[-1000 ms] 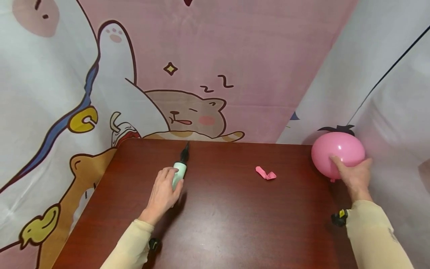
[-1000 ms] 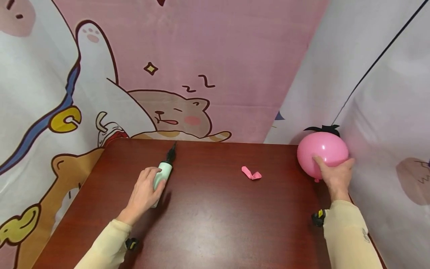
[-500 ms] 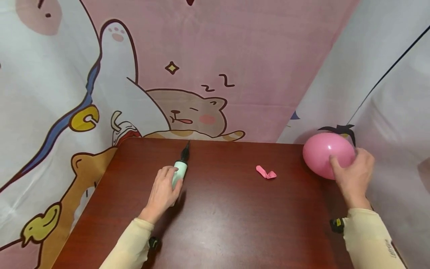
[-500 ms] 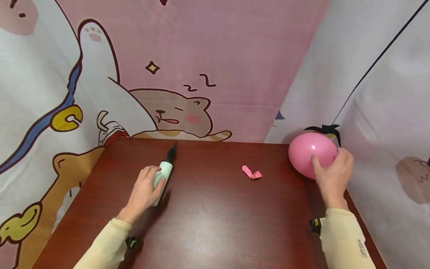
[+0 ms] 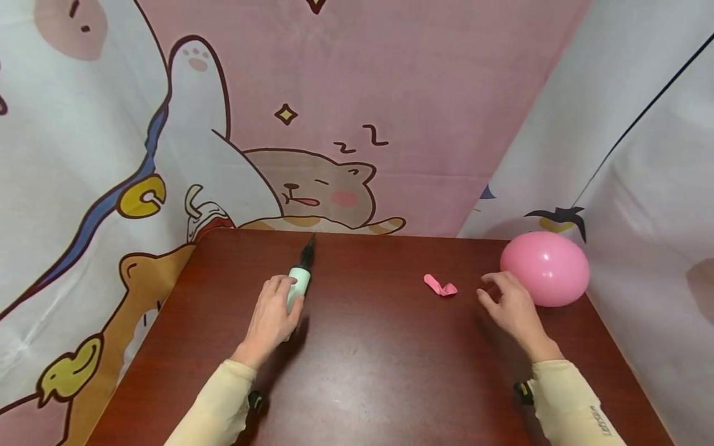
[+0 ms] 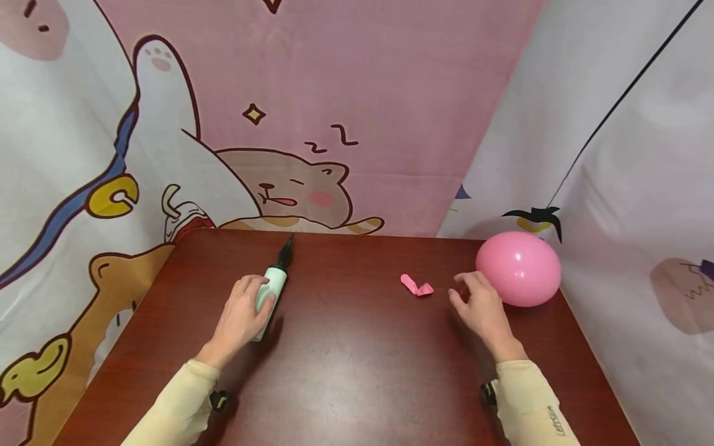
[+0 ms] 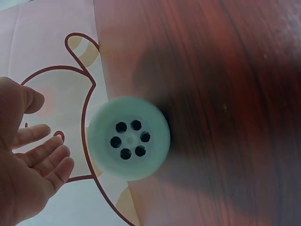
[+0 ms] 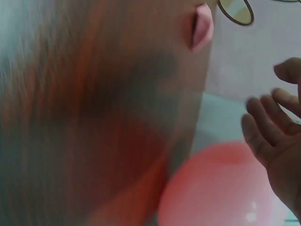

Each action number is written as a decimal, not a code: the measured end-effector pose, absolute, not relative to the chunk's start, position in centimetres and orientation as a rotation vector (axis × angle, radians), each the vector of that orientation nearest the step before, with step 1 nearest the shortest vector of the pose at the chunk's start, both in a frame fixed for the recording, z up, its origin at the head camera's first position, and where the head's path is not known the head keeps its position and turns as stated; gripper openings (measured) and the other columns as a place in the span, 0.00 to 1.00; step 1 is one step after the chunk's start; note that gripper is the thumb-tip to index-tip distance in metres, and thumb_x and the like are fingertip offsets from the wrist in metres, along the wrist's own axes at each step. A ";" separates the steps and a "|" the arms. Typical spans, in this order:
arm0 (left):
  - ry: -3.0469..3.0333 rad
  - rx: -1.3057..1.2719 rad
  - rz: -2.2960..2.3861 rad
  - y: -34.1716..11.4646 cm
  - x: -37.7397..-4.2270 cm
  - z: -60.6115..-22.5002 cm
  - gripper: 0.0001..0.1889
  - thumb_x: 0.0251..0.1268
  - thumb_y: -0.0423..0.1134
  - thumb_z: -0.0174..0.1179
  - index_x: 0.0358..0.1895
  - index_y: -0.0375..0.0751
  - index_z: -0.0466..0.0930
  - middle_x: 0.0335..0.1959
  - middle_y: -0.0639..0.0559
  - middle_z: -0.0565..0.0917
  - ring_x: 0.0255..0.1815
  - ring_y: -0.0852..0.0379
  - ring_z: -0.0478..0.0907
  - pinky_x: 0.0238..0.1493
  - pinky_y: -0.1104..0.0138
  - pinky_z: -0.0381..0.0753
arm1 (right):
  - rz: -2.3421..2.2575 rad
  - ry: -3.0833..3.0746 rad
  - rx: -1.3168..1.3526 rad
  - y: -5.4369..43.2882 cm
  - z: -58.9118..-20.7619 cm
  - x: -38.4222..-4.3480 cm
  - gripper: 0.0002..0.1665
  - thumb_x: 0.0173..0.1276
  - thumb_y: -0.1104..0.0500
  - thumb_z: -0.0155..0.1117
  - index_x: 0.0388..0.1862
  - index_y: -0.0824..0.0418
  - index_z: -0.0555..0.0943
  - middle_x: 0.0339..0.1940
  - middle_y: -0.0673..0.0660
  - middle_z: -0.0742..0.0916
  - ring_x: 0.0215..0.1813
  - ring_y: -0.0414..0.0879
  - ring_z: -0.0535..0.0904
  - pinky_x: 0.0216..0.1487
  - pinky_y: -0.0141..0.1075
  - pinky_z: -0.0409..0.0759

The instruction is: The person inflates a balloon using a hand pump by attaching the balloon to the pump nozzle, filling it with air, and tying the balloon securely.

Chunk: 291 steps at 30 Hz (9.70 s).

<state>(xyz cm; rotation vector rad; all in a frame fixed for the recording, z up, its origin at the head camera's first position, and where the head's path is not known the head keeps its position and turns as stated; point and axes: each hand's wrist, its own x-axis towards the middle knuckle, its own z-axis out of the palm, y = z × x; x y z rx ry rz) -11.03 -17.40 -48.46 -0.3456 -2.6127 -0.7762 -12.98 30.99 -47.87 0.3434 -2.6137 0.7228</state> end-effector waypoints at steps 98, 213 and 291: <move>-2.904 -0.285 -1.444 -4.2 -7.3 -48.4 0.32 0.59 0.44 0.70 0.65 0.33 0.71 0.47 0.44 0.81 0.41 0.50 0.78 0.38 0.59 0.78 | 2.463 -2.031 -0.430 20.0 -49.4 -16.8 0.24 0.79 0.68 0.56 0.69 0.73 0.66 0.56 0.69 0.83 0.40 0.44 0.89 0.47 0.37 0.87; -2.846 -0.343 -1.705 -2.5 -6.2 -49.2 0.26 0.75 0.52 0.59 0.65 0.36 0.74 0.44 0.45 0.85 0.37 0.54 0.80 0.38 0.62 0.78 | 3.138 -1.109 -0.152 14.4 -47.4 -16.9 0.24 0.86 0.45 0.34 0.35 0.55 0.70 0.23 0.49 0.70 0.24 0.40 0.62 0.27 0.30 0.66; -2.950 -0.695 -1.255 -4.0 -8.5 -46.1 0.21 0.75 0.52 0.57 0.43 0.33 0.73 0.23 0.53 0.73 0.19 0.61 0.70 0.20 0.68 0.71 | 2.848 -1.125 -0.283 13.7 -45.3 -16.7 0.24 0.88 0.51 0.38 0.28 0.55 0.67 0.18 0.47 0.69 0.19 0.37 0.64 0.20 0.28 0.66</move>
